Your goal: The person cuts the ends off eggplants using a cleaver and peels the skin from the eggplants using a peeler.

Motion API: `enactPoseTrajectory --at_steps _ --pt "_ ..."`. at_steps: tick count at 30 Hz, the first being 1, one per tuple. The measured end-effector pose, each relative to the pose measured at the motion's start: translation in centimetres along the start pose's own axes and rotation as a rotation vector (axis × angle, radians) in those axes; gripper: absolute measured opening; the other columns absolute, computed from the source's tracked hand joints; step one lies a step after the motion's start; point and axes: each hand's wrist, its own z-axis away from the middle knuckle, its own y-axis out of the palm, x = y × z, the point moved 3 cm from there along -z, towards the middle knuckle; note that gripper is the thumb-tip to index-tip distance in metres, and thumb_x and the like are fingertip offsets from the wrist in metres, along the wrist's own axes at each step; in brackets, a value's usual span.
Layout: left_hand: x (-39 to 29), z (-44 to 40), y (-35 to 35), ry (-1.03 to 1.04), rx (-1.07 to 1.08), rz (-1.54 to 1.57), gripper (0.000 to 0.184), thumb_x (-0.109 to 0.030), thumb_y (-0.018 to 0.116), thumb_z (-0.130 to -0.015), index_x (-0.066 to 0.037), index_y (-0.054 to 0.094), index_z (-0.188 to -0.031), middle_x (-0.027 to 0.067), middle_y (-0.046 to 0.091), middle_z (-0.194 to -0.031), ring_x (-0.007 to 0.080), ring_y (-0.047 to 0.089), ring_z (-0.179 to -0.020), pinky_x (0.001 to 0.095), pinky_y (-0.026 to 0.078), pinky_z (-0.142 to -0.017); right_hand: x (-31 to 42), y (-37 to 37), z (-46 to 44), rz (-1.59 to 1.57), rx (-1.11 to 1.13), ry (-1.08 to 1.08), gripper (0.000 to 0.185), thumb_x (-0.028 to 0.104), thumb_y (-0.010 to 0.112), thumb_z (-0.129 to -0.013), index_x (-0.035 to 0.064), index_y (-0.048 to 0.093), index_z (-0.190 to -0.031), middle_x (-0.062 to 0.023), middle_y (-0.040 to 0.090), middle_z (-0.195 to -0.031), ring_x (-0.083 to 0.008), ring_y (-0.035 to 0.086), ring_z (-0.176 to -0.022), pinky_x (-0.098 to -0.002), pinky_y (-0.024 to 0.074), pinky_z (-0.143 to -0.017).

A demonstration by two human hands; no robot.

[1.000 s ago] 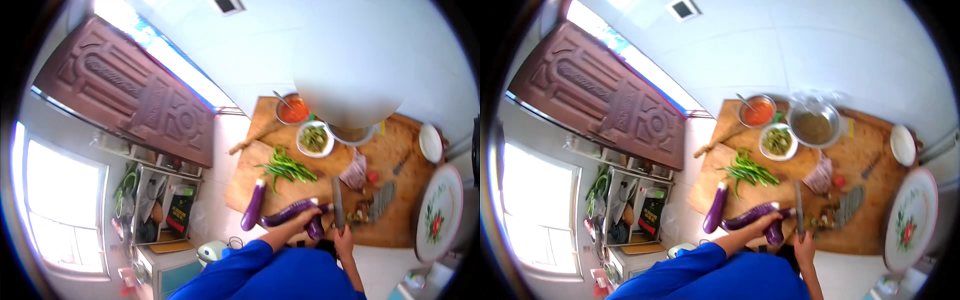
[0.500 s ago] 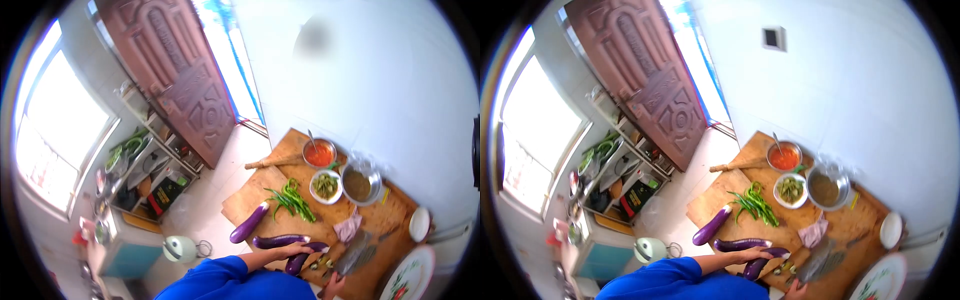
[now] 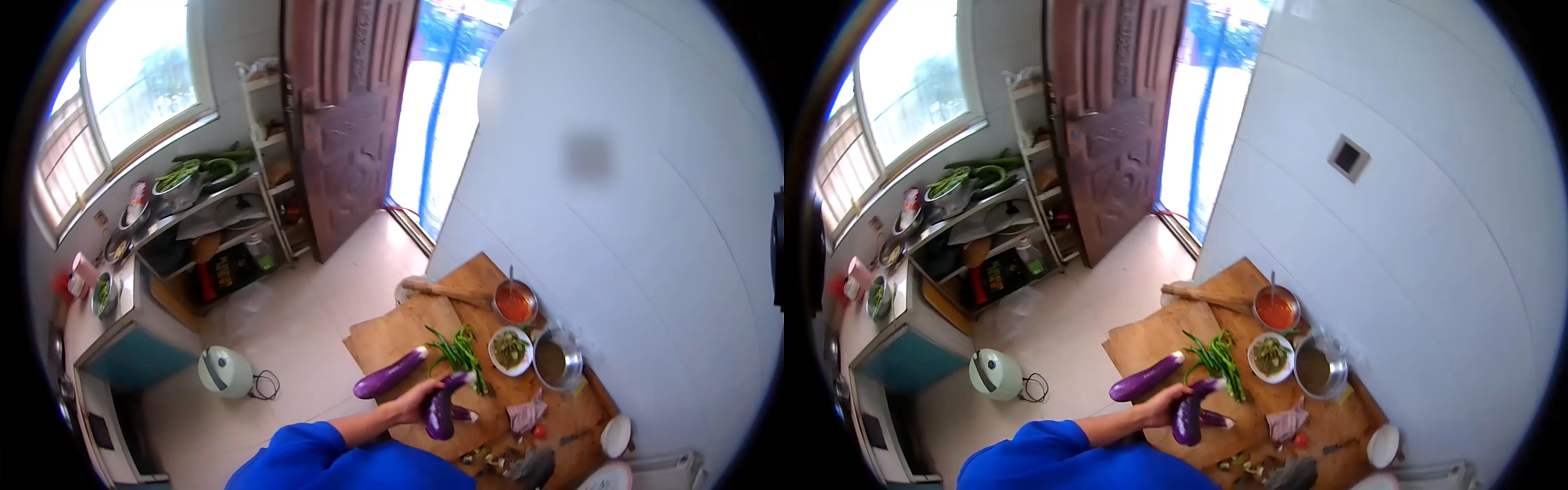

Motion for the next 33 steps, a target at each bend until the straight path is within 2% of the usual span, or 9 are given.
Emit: enactPoseTrajectory --at_steps 1,3,5,10,15,17,20,25,33 --pt "-0.1 -0.7 -2.2 0.104 -0.085 -0.024 0.036 -0.029 0.050 -0.082 0.001 0.056 -0.102 0.0172 0.062 -0.095 0.0310 0.060 -0.088 0.0432 0.046 -0.086 -2.3 3.5 -0.5 -0.052 -0.171 -0.087 0.047 0.035 0.058 -0.077 0.0009 0.057 -0.109 -0.0203 0.063 -0.088 -0.0347 0.061 -0.076 -0.0441 0.0469 -0.068" --pt "-1.3 0.9 -3.7 0.137 -0.062 -0.098 0.030 -0.024 0.052 -0.079 0.001 0.059 -0.092 0.0158 0.063 -0.092 0.0300 0.060 -0.090 0.0414 0.044 -0.088 0.5 3.0 -0.7 -0.003 -0.028 0.075 0.049 0.028 0.063 -0.076 -0.0009 0.052 -0.114 -0.0211 0.062 -0.094 -0.0345 0.061 -0.082 -0.0434 0.0475 -0.073" --pt "-2.3 2.9 -5.2 0.223 -0.238 -0.100 0.029 -0.024 0.054 -0.078 -0.001 0.058 -0.095 0.0142 0.063 -0.093 0.0288 0.059 -0.090 0.0412 0.043 -0.089 -1.1 4.9 0.3 0.006 0.085 0.164 0.059 0.022 0.068 -0.072 -0.0015 0.046 -0.122 -0.0213 0.061 -0.099 -0.0358 0.061 -0.087 -0.0415 0.0490 -0.076" --pt "-3.4 5.9 -6.2 0.224 -0.233 -0.169 0.045 -0.016 0.052 -0.076 0.005 0.047 -0.115 0.0177 0.058 -0.106 0.0352 0.053 -0.104 0.0458 0.035 -0.100 3.3 1.6 1.8 0.135 0.320 0.320 0.057 0.024 0.066 -0.076 0.0043 0.041 -0.124 -0.0177 0.055 -0.109 -0.0333 0.055 -0.098 -0.0425 0.0464 -0.079" --pt "-2.5 5.4 -5.5 0.231 -0.267 -0.157 0.040 -0.014 0.051 -0.076 0.004 0.050 -0.112 0.0167 0.058 -0.103 0.0340 0.054 -0.101 0.0444 0.037 -0.099 3.1 -0.3 0.8 0.169 0.408 0.278 0.056 0.025 0.067 -0.074 0.0073 0.044 -0.122 -0.0165 0.051 -0.110 -0.0329 0.052 -0.102 -0.0424 0.0440 -0.084" --pt "-1.9 4.3 -4.4 0.227 -0.252 -0.163 0.040 -0.014 0.052 -0.076 0.004 0.051 -0.111 0.0165 0.059 -0.102 0.0330 0.054 -0.099 0.0436 0.038 -0.098 4.4 -1.9 -1.4 0.084 -0.070 0.036 0.046 0.024 0.068 -0.073 0.0080 0.051 -0.113 -0.0140 0.052 -0.105 -0.0322 0.050 -0.100 -0.0420 0.0422 -0.084" --pt "-0.7 3.1 -3.1 0.240 -0.311 -0.117 0.040 -0.011 0.053 -0.073 0.002 0.051 -0.112 0.0158 0.059 -0.096 0.0295 0.056 -0.094 0.0435 0.040 -0.096 6.5 -0.6 -8.5 -0.248 -0.149 -0.163 0.034 0.014 0.066 -0.073 0.0076 0.054 -0.104 -0.0138 0.053 -0.099 -0.0326 0.050 -0.097 -0.0410 0.0403 -0.083" --pt "1.2 1.7 -1.6 0.301 -0.410 -0.118 0.041 -0.009 0.052 -0.072 0.002 0.049 -0.111 0.0165 0.059 -0.093 0.0299 0.057 -0.091 0.0452 0.041 -0.094 22.7 0.6 -20.1 -0.765 -0.020 -0.476 0.014 0.007 0.061 -0.075 0.0067 0.058 -0.088 -0.0100 0.056 -0.077 -0.0305 0.055 -0.073 -0.0403 0.0442 -0.065" --pt "3.8 4.3 -1.4 0.460 -0.522 -0.075 0.049 -0.012 0.061 -0.069 0.002 0.047 -0.114 0.0146 0.056 -0.100 0.0304 0.054 -0.097 0.0433 0.040 -0.095 41.6 6.7 -31.5 -0.265 0.100 -0.828 0.015 0.011 0.053 -0.077 0.0101 0.066 -0.085 -0.0082 0.058 -0.091 -0.0260 0.053 -0.093 -0.0400 0.0411 -0.080"
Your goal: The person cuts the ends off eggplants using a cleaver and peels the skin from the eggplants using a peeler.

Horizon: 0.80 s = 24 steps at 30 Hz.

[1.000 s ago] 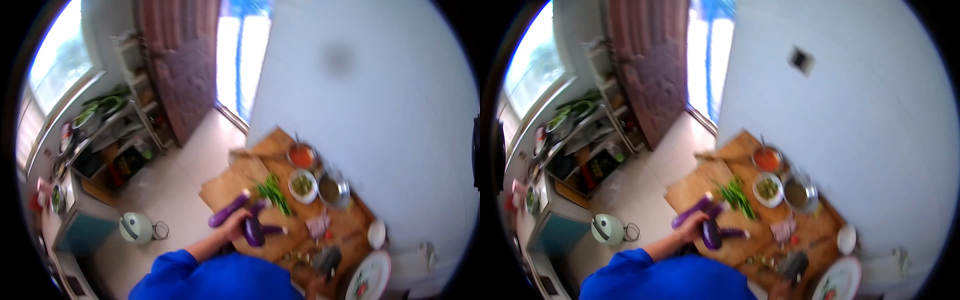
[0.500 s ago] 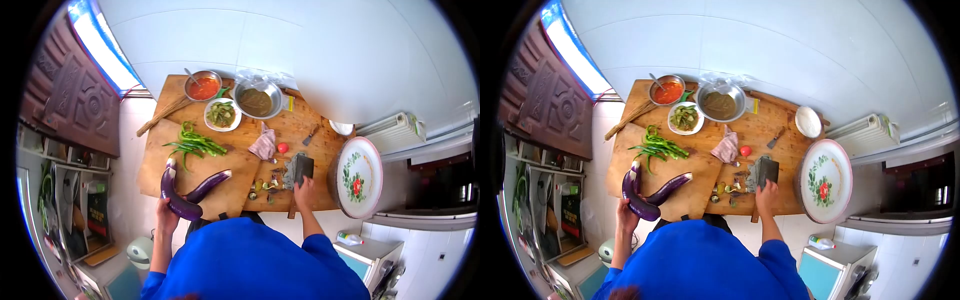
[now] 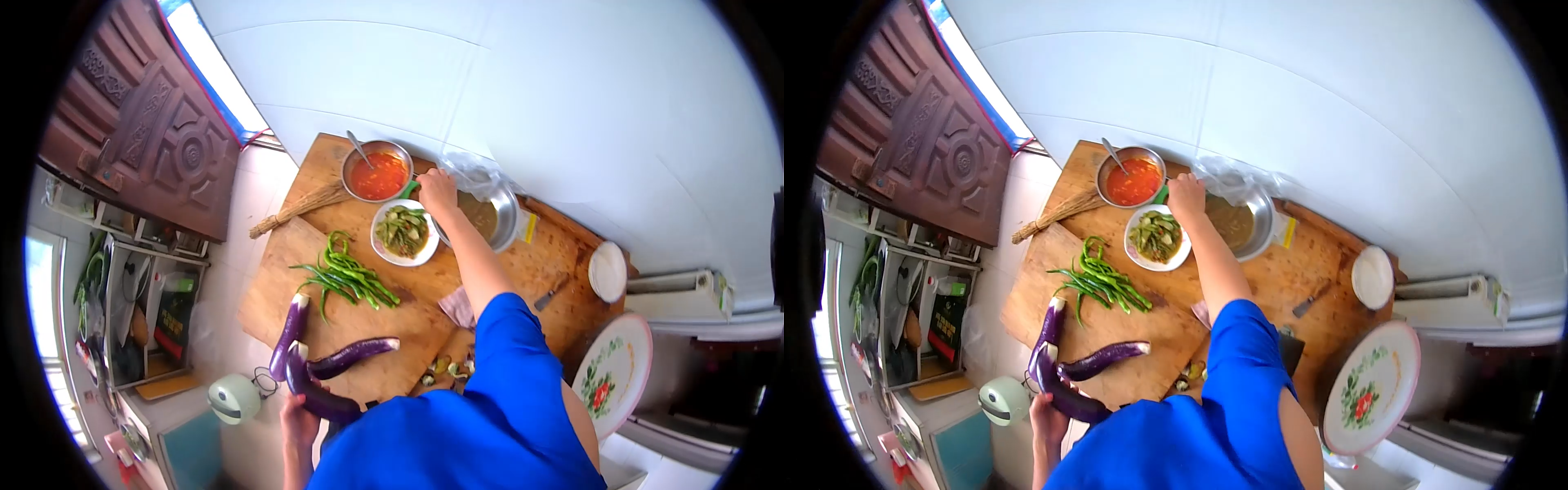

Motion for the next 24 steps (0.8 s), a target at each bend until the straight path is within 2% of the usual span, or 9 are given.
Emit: enactPoseTrajectory --at_steps 3,10,12,13,16,17,20,22,24 --pt "-0.1 1.4 0.7 0.068 -0.101 0.005 0.053 -0.014 0.062 -0.067 0.001 0.045 -0.115 0.0149 0.056 -0.099 0.0305 0.055 -0.094 0.0424 0.042 -0.092 -0.4 2.4 -3.4 0.230 0.281 0.054 0.018 0.013 0.053 -0.077 0.0128 0.068 -0.088 -0.0063 0.057 -0.104 -0.0232 0.045 -0.108 -0.0401 0.0330 -0.091" --pt "1.2 1.9 -1.6 0.089 -0.213 0.044 0.051 -0.015 0.062 -0.066 0.000 0.046 -0.112 0.0141 0.055 -0.097 0.0302 0.055 -0.094 0.0420 0.042 -0.090 -2.0 5.3 -5.2 0.449 0.475 0.051 0.019 0.016 0.051 -0.081 0.0131 0.069 -0.088 -0.0058 0.058 -0.107 -0.0222 0.046 -0.109 -0.0408 0.0304 -0.094" --pt "1.4 2.1 -1.7 0.077 -0.237 0.074 0.050 -0.015 0.062 -0.066 0.000 0.046 -0.112 0.0142 0.055 -0.098 0.0301 0.054 -0.094 0.0421 0.042 -0.090 -2.2 4.9 -5.7 0.504 0.420 0.010 0.018 0.016 0.052 -0.081 0.0142 0.069 -0.086 -0.0048 0.061 -0.101 -0.0206 0.051 -0.104 -0.0407 0.0306 -0.093" --pt "1.3 2.2 -1.3 0.083 -0.242 0.052 0.052 -0.016 0.063 -0.066 0.000 0.046 -0.112 0.0140 0.054 -0.099 0.0299 0.054 -0.095 0.0415 0.042 -0.091 -2.2 4.3 -6.1 0.506 0.342 0.014 0.018 0.015 0.051 -0.081 0.0159 0.069 -0.084 -0.0028 0.064 -0.092 -0.0193 0.055 -0.096 -0.0392 0.0330 -0.091" --pt "1.1 1.9 -0.9 0.112 -0.251 0.018 0.053 -0.016 0.063 -0.066 0.000 0.045 -0.114 0.0136 0.054 -0.099 0.0296 0.054 -0.095 0.0410 0.041 -0.091 -2.7 2.6 -6.8 0.581 0.243 0.019 0.017 0.015 0.052 -0.080 0.0169 0.069 -0.081 -0.0016 0.065 -0.086 -0.0197 0.058 -0.092 -0.0364 0.0373 -0.085" --pt "1.0 1.8 -0.7 0.112 -0.239 0.001 0.054 -0.016 0.064 -0.066 0.000 0.044 -0.114 0.0133 0.053 -0.100 0.0293 0.054 -0.096 0.0403 0.041 -0.092 -2.8 2.1 -7.0 0.623 0.250 -0.013 0.018 0.013 0.051 -0.079 0.0167 0.069 -0.078 -0.0035 0.067 -0.083 -0.0220 0.062 -0.085 -0.0361 0.0434 -0.076" --pt "1.1 1.4 -1.3 0.103 -0.227 -0.017 0.057 -0.017 0.067 -0.066 0.000 0.043 -0.116 0.0130 0.053 -0.101 0.0286 0.054 -0.096 0.0402 0.042 -0.091 -2.9 -0.3 -7.0 0.555 0.226 -0.053 0.017 0.012 0.050 -0.079 0.0141 0.067 -0.078 -0.0071 0.067 -0.080 -0.0250 0.064 -0.079 -0.0367 0.0470 -0.068" --pt "0.9 0.9 -1.8 0.109 -0.139 0.035 0.048 -0.014 0.065 -0.073 -0.004 0.046 -0.116 0.0144 0.057 -0.103 0.0299 0.055 -0.097 0.0422 0.041 -0.095 -3.1 -3.2 -6.3 0.512 0.077 -0.081 0.015 0.014 0.050 -0.081 0.0105 0.065 -0.081 -0.0093 0.066 -0.076 -0.0266 0.065 -0.074 -0.0372 0.0485 -0.060" --pt "0.8 0.7 -2.2 0.075 -0.169 0.074 0.043 -0.020 0.060 -0.079 -0.003 0.048 -0.116 0.0142 0.058 -0.104 0.0298 0.056 -0.098 0.0407 0.042 -0.093 -2.1 -7.4 -4.4 0.371 0.037 0.044 0.015 0.019 0.050 -0.084 0.0085 0.061 -0.084 -0.0110 0.065 -0.074 -0.0281 0.065 -0.074 -0.0383 0.0481 -0.057"
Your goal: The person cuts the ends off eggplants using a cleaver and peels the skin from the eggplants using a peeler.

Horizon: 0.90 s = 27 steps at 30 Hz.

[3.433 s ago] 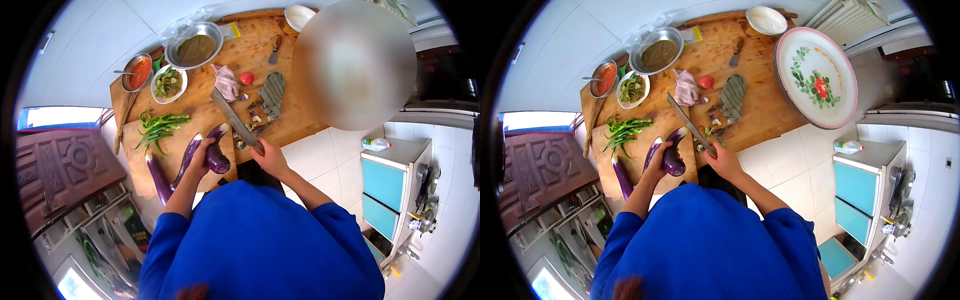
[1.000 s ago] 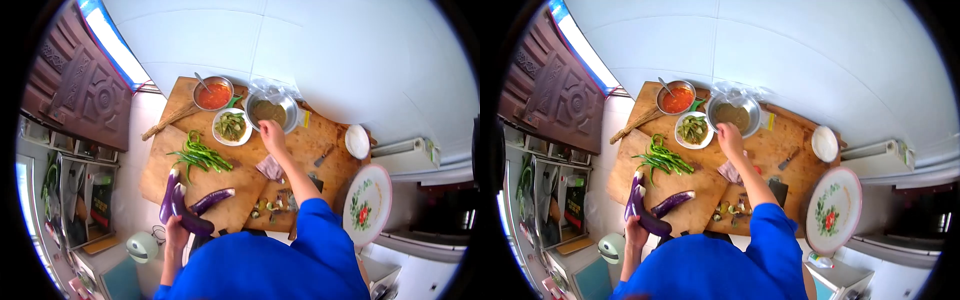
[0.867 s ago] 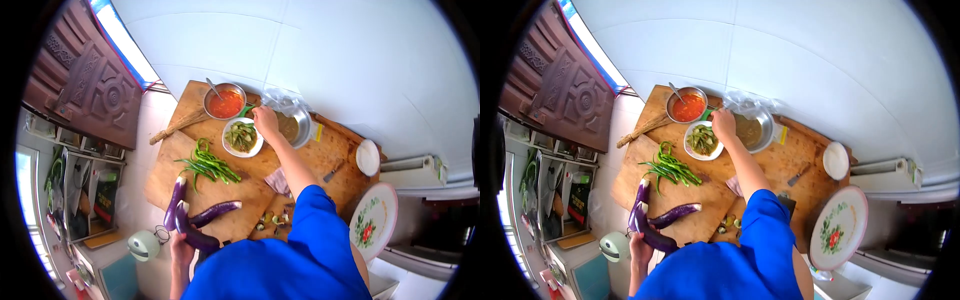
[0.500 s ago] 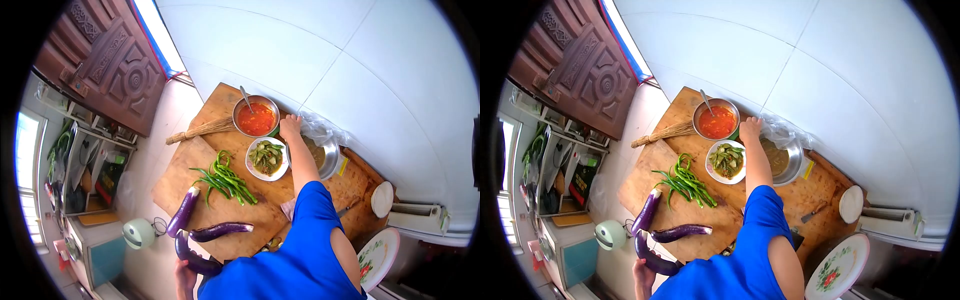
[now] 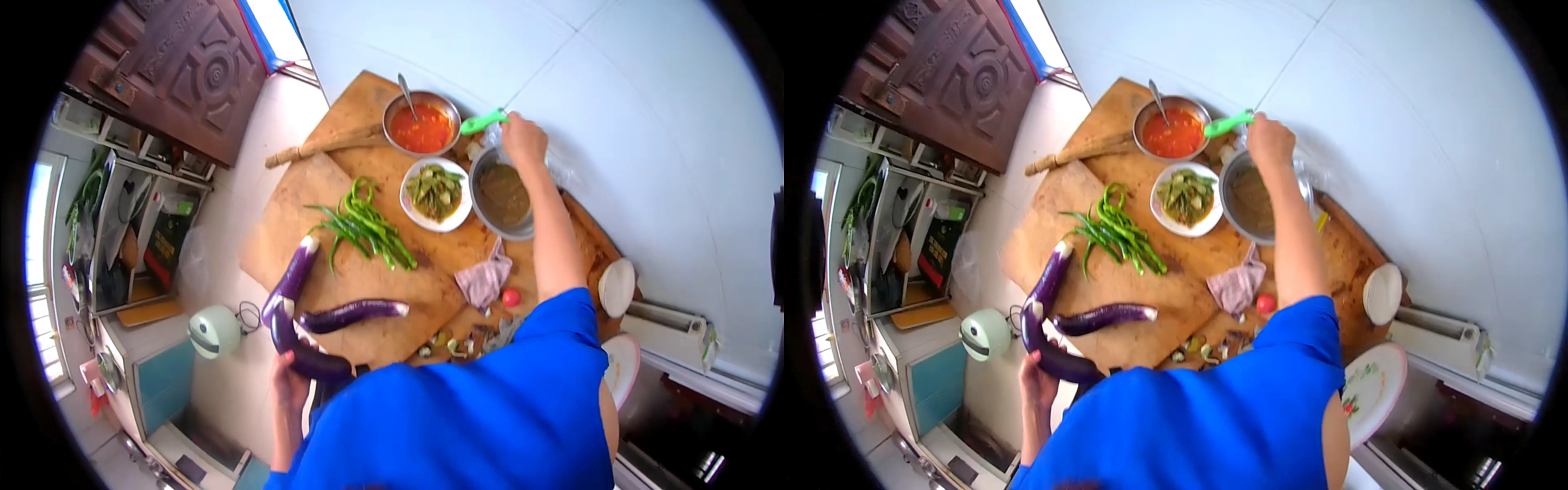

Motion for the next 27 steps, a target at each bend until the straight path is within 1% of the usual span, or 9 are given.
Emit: enactPoseTrajectory --at_steps 2,4,6,10,12,14,17,23,27 --pt "-0.6 -0.1 0.9 -0.015 0.060 0.009 0.040 -0.023 0.055 -0.082 -0.002 0.049 -0.115 0.0147 0.059 -0.105 0.0294 0.056 -0.099 0.0401 0.042 -0.093 -0.7 -2.5 3.3 -0.133 -0.004 0.060 0.022 0.029 0.053 -0.086 0.0081 0.060 -0.085 -0.0102 0.063 -0.068 -0.0246 0.063 -0.064 -0.0361 0.0469 -0.053" --pt "-0.7 -0.5 0.6 -0.056 0.040 0.079 0.044 -0.025 0.059 -0.080 -0.001 0.047 -0.114 0.0138 0.058 -0.103 0.0286 0.056 -0.095 0.0419 0.044 -0.090 -0.1 -4.7 8.7 -0.843 0.223 0.173 0.029 0.038 0.055 -0.086 0.0093 0.060 -0.084 -0.0047 0.058 -0.063 -0.0166 0.057 -0.057 -0.0302 0.0443 -0.051" --pt "-1.2 -0.8 -0.2 -0.055 0.034 0.061 0.042 -0.025 0.057 -0.080 -0.001 0.047 -0.114 0.0130 0.058 -0.102 0.0273 0.056 -0.096 0.0407 0.044 -0.090 1.7 -3.4 15.0 -1.120 0.235 0.108 0.035 0.046 0.055 -0.085 0.0108 0.054 -0.079 0.0028 0.047 -0.062 -0.0084 0.041 -0.055 -0.0239 0.0375 -0.051" --pt "-3.3 -2.3 -1.8 0.080 0.133 -0.368 0.044 -0.020 0.061 -0.075 -0.002 0.048 -0.113 0.0068 0.054 -0.092 0.0168 0.054 -0.084 0.0302 0.044 -0.077 6.0 -1.3 28.3 -1.411 0.514 0.403 0.040 0.048 0.051 -0.087 0.0105 0.056 -0.073 0.0010 0.050 -0.063 -0.0095 0.049 -0.058 -0.0215 0.0385 -0.050" --pt "-4.7 -2.5 -1.4 0.126 0.202 -0.573 0.045 -0.020 0.060 -0.073 -0.002 0.048 -0.113 0.0044 0.053 -0.089 0.0136 0.052 -0.081 0.0264 0.042 -0.073 9.4 -0.7 33.6 -1.534 0.783 0.504 0.048 0.053 0.043 -0.089 0.0108 0.052 -0.070 0.0013 0.048 -0.062 -0.0091 0.049 -0.059 -0.0221 0.0400 -0.055" --pt "-5.6 -3.9 -2.3 0.146 0.235 -0.615 0.045 -0.020 0.060 -0.072 -0.002 0.048 -0.113 0.0039 0.052 -0.089 0.0126 0.051 -0.079 0.0253 0.041 -0.071 12.5 2.4 37.6 -1.459 0.819 0.339 0.053 0.059 0.038 -0.088 0.0117 0.053 -0.071 0.0018 0.050 -0.066 -0.0091 0.049 -0.064 -0.0235 0.0402 -0.061" --pt "-6.8 -5.2 -4.1 0.174 0.223 -0.657 0.044 -0.020 0.059 -0.072 -0.002 0.049 -0.111 0.0031 0.052 -0.088 0.0115 0.049 -0.077 0.0241 0.040 -0.068 16.9 0.3 39.5 -1.581 0.954 0.531 0.048 0.058 0.039 -0.087 0.0146 0.056 -0.076 0.0043 0.054 -0.079 -0.0076 0.048 -0.079 -0.0274 0.0377 -0.072" --pt "-8.7 -9.3 -9.2 0.124 0.166 -0.625 0.036 -0.018 0.059 -0.073 -0.004 0.050 -0.105 0.0035 0.051 -0.085 0.0127 0.050 -0.076 0.0260 0.041 -0.069 23.0 4.1 37.2 -1.666 0.783 0.633 0.036 0.050 0.046 -0.087 0.0155 0.056 -0.085 0.0022 0.055 -0.092 -0.0133 0.047 -0.104 -0.0345 0.0364 -0.087" --pt "-9.0 -10.4 -9.3 0.140 0.187 -0.657 0.037 -0.019 0.061 -0.071 -0.003 0.050 -0.103 0.0039 0.050 -0.086 0.0130 0.048 -0.077 0.0263 0.041 -0.069 26.8 3.6 35.6 -1.725 0.657 0.626 0.033 0.045 0.047 -0.089 0.0161 0.056 -0.102 0.0021 0.056 -0.092 -0.0111 0.047 -0.105 -0.0347 0.0388 -0.087"
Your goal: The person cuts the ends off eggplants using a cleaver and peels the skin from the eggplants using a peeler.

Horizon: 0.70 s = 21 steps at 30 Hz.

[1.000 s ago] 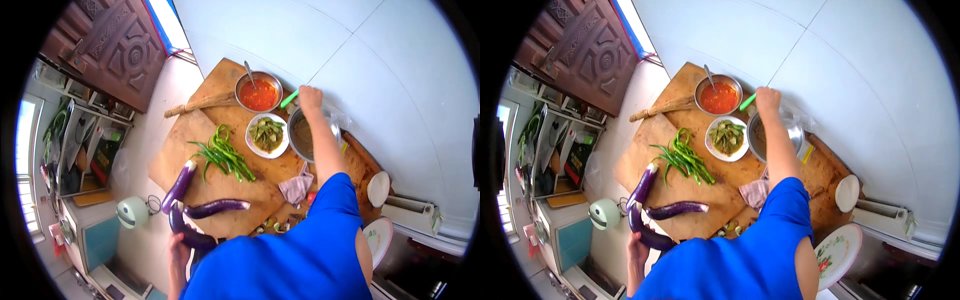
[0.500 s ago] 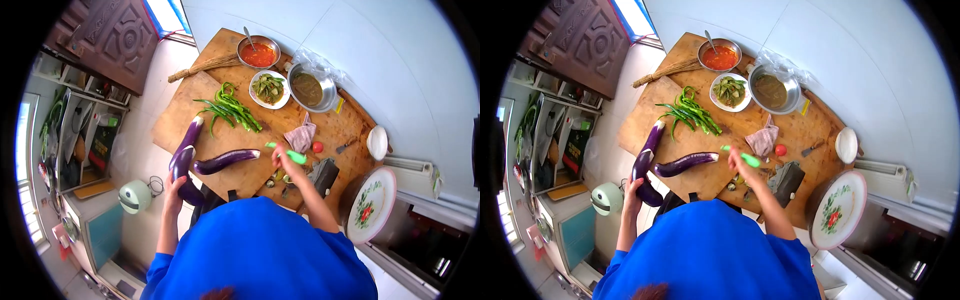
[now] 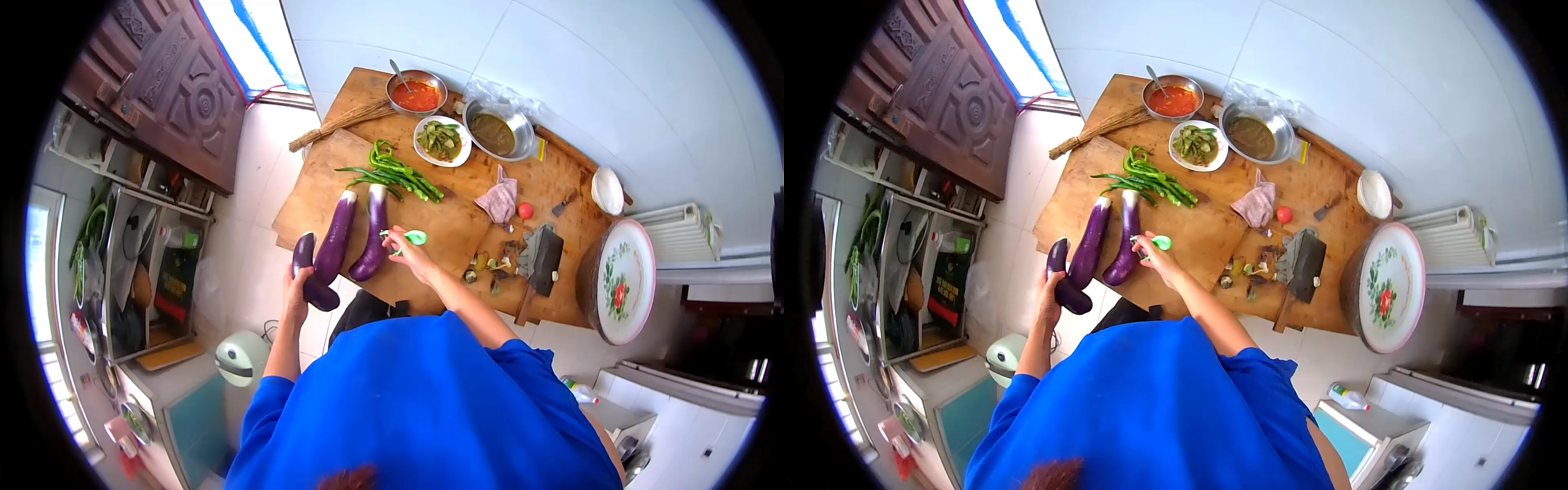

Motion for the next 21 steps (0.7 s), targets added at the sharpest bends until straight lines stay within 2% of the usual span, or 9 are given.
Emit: enactPoseTrajectory --at_steps 3,5,6,9,10,16,19,20,21 --pt "-0.8 -0.2 0.5 -0.005 0.088 -0.002 0.038 -0.019 0.061 -0.072 -0.003 0.049 -0.104 0.0044 0.051 -0.087 0.0130 0.049 -0.078 0.0258 0.041 -0.069 -0.6 1.6 0.6 -0.100 -0.003 0.063 0.031 0.042 0.049 -0.089 0.0152 0.056 -0.104 0.0022 0.057 -0.090 -0.0092 0.051 -0.098 -0.0314 0.0431 -0.083" --pt "-0.7 -0.3 0.0 0.011 0.106 -0.025 0.037 -0.019 0.061 -0.073 -0.003 0.050 -0.104 0.0042 0.051 -0.086 0.0127 0.050 -0.078 0.0257 0.041 -0.069 -1.1 2.1 1.7 0.010 -0.074 0.048 0.029 0.040 0.052 -0.089 0.0137 0.057 -0.101 0.0024 0.058 -0.091 -0.0082 0.054 -0.089 -0.0278 0.0462 -0.076" --pt "-0.7 -0.4 -0.2 0.032 0.104 -0.038 0.036 -0.018 0.061 -0.073 -0.003 0.050 -0.104 0.0040 0.051 -0.086 0.0124 0.050 -0.077 0.0256 0.041 -0.070 -1.1 2.0 2.3 0.017 -0.122 0.008 0.030 0.039 0.054 -0.089 0.0105 0.057 -0.097 0.0010 0.059 -0.084 -0.0087 0.057 -0.075 -0.0238 0.0475 -0.065" --pt "-2.1 0.3 -0.6 0.077 0.172 -0.080 0.034 -0.018 0.060 -0.074 -0.003 0.051 -0.104 0.0028 0.051 -0.084 0.0118 0.049 -0.076 0.0255 0.041 -0.071 -1.9 -0.1 4.2 0.045 -0.220 -0.095 0.034 0.040 0.052 -0.089 0.0068 0.057 -0.095 -0.0017 0.059 -0.077 -0.0092 0.057 -0.065 -0.0226 0.0476 -0.059" --pt "-2.6 0.6 -0.2 0.066 0.201 -0.030 0.033 -0.023 0.060 -0.078 -0.002 0.052 -0.103 0.0040 0.054 -0.082 0.0136 0.053 -0.074 0.0267 0.044 -0.069 -3.7 -1.9 3.8 0.162 -0.240 -0.113 0.035 0.039 0.051 -0.090 0.0044 0.056 -0.089 -0.0033 0.057 -0.070 -0.0100 0.056 -0.056 -0.0222 0.0469 -0.053" --pt "-3.2 0.8 6.4 -0.311 0.448 0.283 0.049 -0.046 0.053 -0.084 0.000 0.053 -0.102 0.0123 0.060 -0.080 0.0219 0.061 -0.070 0.0323 0.052 -0.064 -1.1 -6.0 6.9 0.281 -0.404 -0.226 0.042 0.038 0.045 -0.093 0.0003 0.053 -0.075 -0.0066 0.056 -0.058 -0.0151 0.059 -0.048 -0.0265 0.0469 -0.043" --pt "-3.0 1.3 9.6 -0.421 0.531 0.457 0.041 -0.036 0.049 -0.084 -0.001 0.053 -0.104 0.0132 0.061 -0.081 0.0247 0.062 -0.072 0.0356 0.052 -0.066 0.6 -6.4 7.5 0.206 -0.481 -0.202 0.036 0.033 0.046 -0.093 -0.0007 0.052 -0.083 -0.0061 0.056 -0.062 -0.0154 0.059 -0.048 -0.0261 0.0482 -0.043" --pt "-3.2 2.1 10.8 -0.503 0.505 0.540 0.038 -0.032 0.048 -0.083 0.000 0.054 -0.104 0.0136 0.061 -0.082 0.0261 0.061 -0.073 0.0375 0.052 -0.067 1.8 -5.7 8.1 -0.039 -0.469 -0.281 0.030 0.028 0.047 -0.093 -0.0001 0.052 -0.086 -0.0050 0.056 -0.067 -0.0148 0.061 -0.053 -0.0264 0.0504 -0.046" --pt "-2.5 2.0 11.7 -0.493 0.608 0.585 0.047 -0.039 0.046 -0.085 0.005 0.056 -0.098 0.0188 0.061 -0.086 0.0275 0.061 -0.076 0.0373 0.053 -0.071 3.0 -5.0 8.7 -0.034 -0.460 -0.286 0.030 0.028 0.047 -0.093 -0.0001 0.052 -0.086 -0.0050 0.056 -0.067 -0.0148 0.061 -0.053 -0.0264 0.0504 -0.046"
